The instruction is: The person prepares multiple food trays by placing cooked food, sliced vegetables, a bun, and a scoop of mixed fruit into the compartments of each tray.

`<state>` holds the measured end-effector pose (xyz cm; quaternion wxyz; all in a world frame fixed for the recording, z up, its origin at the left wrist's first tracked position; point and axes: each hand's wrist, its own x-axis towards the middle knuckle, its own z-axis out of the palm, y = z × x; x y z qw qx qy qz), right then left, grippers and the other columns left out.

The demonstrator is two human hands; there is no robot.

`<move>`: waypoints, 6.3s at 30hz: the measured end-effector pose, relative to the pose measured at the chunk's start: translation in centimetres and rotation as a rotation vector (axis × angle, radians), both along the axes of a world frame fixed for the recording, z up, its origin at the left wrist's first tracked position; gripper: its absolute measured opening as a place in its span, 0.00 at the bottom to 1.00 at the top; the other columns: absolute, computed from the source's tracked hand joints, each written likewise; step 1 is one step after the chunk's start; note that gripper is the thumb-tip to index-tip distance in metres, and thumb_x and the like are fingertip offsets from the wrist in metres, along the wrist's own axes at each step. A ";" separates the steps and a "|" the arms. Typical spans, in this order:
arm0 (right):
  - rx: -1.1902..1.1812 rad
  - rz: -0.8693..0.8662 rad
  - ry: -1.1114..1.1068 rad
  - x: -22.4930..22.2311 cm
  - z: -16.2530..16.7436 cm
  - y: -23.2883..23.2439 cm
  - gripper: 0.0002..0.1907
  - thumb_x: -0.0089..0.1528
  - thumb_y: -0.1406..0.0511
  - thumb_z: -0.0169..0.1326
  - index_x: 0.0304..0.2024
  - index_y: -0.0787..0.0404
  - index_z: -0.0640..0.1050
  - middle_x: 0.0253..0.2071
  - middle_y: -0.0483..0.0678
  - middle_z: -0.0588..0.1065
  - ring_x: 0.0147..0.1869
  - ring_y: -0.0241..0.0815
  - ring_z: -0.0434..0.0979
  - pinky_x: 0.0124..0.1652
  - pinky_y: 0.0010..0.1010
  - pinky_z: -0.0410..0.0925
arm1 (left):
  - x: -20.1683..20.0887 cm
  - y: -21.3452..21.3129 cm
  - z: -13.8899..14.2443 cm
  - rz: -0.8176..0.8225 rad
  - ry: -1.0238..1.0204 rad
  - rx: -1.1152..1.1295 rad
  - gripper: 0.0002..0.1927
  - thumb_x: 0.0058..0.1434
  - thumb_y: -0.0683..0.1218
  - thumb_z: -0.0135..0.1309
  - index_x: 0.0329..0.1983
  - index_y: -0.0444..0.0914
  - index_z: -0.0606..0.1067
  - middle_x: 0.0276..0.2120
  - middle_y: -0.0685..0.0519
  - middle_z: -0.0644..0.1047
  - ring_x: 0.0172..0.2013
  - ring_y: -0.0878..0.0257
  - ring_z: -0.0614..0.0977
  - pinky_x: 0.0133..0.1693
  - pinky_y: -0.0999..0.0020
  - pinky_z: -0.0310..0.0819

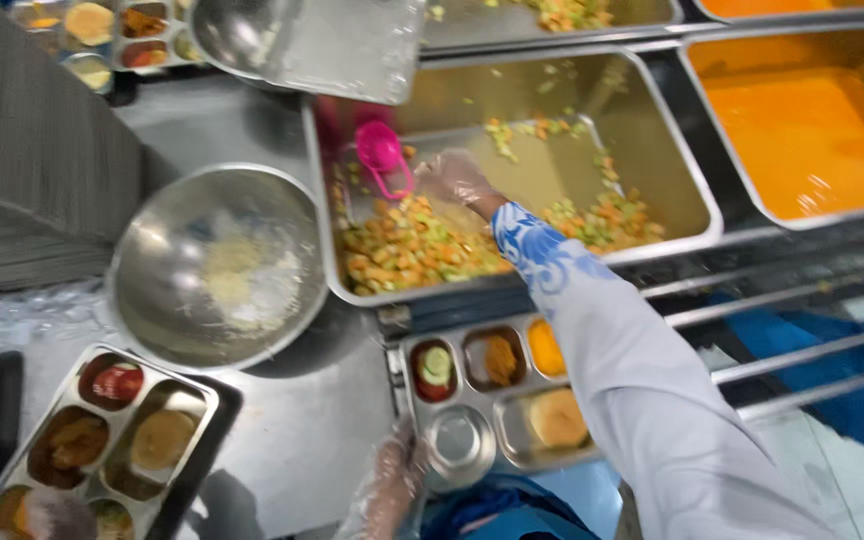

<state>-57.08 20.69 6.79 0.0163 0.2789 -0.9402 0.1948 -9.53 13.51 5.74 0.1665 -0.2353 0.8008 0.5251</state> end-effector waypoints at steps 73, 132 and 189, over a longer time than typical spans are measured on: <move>-1.070 -0.141 -1.274 32.5 8.9 17.4 0.19 0.62 0.68 0.58 0.53 0.71 0.71 0.43 0.53 0.78 0.39 0.40 0.82 0.39 0.30 0.78 | 4.7 7.4 0.8 -0.403 0.216 -0.556 0.24 0.68 0.52 0.43 0.65 0.43 0.70 0.77 0.48 0.49 0.74 0.36 0.43 0.66 0.27 0.33; 0.077 -0.580 -0.107 33.4 1.0 29.4 0.23 0.75 0.52 0.41 0.43 0.57 0.82 0.27 0.50 0.76 0.28 0.43 0.74 0.30 0.34 0.69 | 7.3 5.9 -3.5 0.268 0.577 0.279 0.21 0.68 0.43 0.49 0.63 0.33 0.67 0.66 0.37 0.65 0.63 0.50 0.70 0.63 0.60 0.64; 0.006 0.328 -1.102 21.4 -5.1 -27.7 0.08 0.59 0.67 0.59 0.37 0.67 0.82 0.41 0.53 0.81 0.42 0.46 0.84 0.45 0.37 0.80 | 12.7 -25.6 -15.0 0.643 0.411 0.322 0.30 0.67 0.46 0.51 0.71 0.37 0.60 0.59 0.43 0.71 0.55 0.61 0.76 0.55 0.66 0.73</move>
